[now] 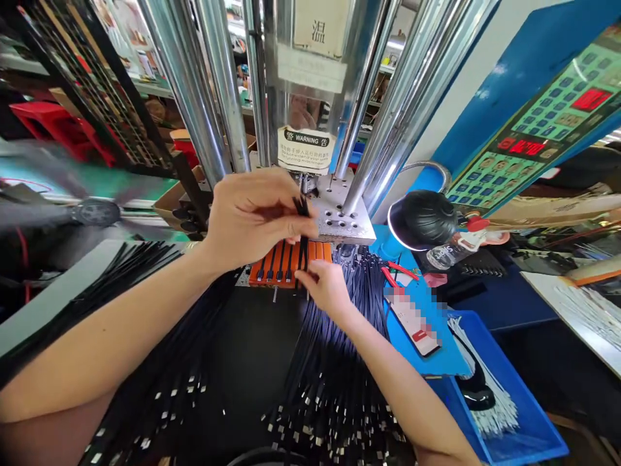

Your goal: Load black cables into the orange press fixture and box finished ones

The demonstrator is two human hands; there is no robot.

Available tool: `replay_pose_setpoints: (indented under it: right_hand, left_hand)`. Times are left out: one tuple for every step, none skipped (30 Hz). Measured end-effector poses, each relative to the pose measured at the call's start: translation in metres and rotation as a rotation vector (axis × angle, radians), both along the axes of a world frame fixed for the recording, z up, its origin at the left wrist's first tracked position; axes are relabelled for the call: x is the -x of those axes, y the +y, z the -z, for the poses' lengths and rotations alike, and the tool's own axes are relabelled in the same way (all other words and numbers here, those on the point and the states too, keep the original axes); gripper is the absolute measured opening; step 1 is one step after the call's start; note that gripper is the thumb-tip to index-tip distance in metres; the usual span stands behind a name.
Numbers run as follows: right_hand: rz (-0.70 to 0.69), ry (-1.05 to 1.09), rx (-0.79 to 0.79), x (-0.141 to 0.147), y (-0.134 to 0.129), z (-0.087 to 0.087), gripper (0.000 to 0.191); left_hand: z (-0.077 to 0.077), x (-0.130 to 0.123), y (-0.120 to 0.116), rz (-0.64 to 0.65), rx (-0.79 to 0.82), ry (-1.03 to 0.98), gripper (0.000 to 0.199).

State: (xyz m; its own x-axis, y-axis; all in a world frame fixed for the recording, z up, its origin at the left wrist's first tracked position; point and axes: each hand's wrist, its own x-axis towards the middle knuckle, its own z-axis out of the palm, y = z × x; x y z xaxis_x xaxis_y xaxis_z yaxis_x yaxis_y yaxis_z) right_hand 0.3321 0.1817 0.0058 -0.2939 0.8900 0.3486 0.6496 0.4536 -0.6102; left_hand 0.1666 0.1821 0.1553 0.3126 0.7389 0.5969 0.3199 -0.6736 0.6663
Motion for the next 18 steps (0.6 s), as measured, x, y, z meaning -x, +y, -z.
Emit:
replay_pose_setpoints:
  right_hand:
    - [0.048, 0.013, -0.006, -0.002, 0.015, 0.000, 0.034]
    - [0.082, 0.036, -0.002, -0.003, 0.030, -0.001, 0.033]
    - [0.101, 0.059, 0.015, -0.003, 0.042, -0.001, 0.032]
    - [0.107, 0.079, 0.040, -0.004, 0.052, -0.001, 0.031]
    - [0.098, 0.100, 0.068, -0.003, 0.060, 0.000, 0.030]
    - [0.085, 0.121, 0.094, -0.003, 0.066, 0.001, 0.029]
    - [0.072, 0.140, 0.115, -0.003, 0.069, 0.002, 0.028]
    - [0.060, 0.153, 0.132, -0.002, 0.071, 0.003, 0.026]
    - [0.051, 0.158, 0.143, -0.002, 0.071, 0.004, 0.023]
    - [0.042, 0.159, 0.149, -0.003, 0.070, 0.005, 0.019]
    - [0.031, 0.156, 0.152, -0.004, 0.067, 0.006, 0.016]
    - [0.021, 0.156, 0.150, -0.005, 0.065, 0.007, 0.014]
    - [0.010, 0.158, 0.145, -0.006, 0.062, 0.007, 0.013]
    - [0.000, 0.158, 0.138, -0.007, 0.060, 0.007, 0.013]
    - [-0.006, 0.154, 0.133, -0.008, 0.059, 0.007, 0.015]
    - [-0.009, 0.141, 0.135, -0.008, 0.060, 0.007, 0.017]
    - [-0.007, 0.115, 0.137, -0.007, 0.063, 0.008, 0.018]
    - [0.002, 0.077, 0.134, -0.006, 0.068, 0.009, 0.018]
  left_hand:
    - [0.003, -0.001, -0.001, 0.032, -0.024, 0.030, 0.030]
    - [0.011, -0.001, -0.002, 0.052, -0.040, 0.041, 0.028]
    - [0.022, -0.001, -0.002, 0.054, -0.040, 0.048, 0.029]
    - [0.037, 0.001, -0.002, 0.042, -0.024, 0.069, 0.030]
    - [0.053, 0.003, -0.001, 0.023, 0.004, 0.119, 0.028]
    - [0.071, 0.005, 0.000, 0.009, 0.032, 0.225, 0.023]
    - [0.088, 0.009, 0.002, 0.021, 0.043, 0.369, 0.018]
    - [0.105, 0.012, 0.003, 0.053, 0.038, 0.520, 0.020]
    - [0.118, 0.015, 0.004, 0.100, 0.019, 0.663, 0.025]
    - [0.130, 0.018, 0.004, 0.149, -0.005, 0.783, 0.032]
    - [0.138, 0.019, 0.003, 0.187, -0.029, 0.874, 0.039]
    - [0.143, 0.021, 0.002, 0.205, -0.049, 0.941, 0.043]
    - [0.146, 0.021, -0.001, 0.211, -0.062, 0.992, 0.046]
    - [0.147, 0.021, -0.004, 0.201, -0.068, 1.027, 0.047]
    - [0.146, 0.021, -0.007, 0.183, -0.071, 1.047, 0.048]
    - [0.144, 0.020, -0.010, 0.161, -0.065, 1.057, 0.050]
    - [0.141, 0.019, -0.012, 0.137, -0.048, 1.061, 0.052]
    - [0.138, 0.018, -0.013, 0.117, -0.022, 1.062, 0.053]
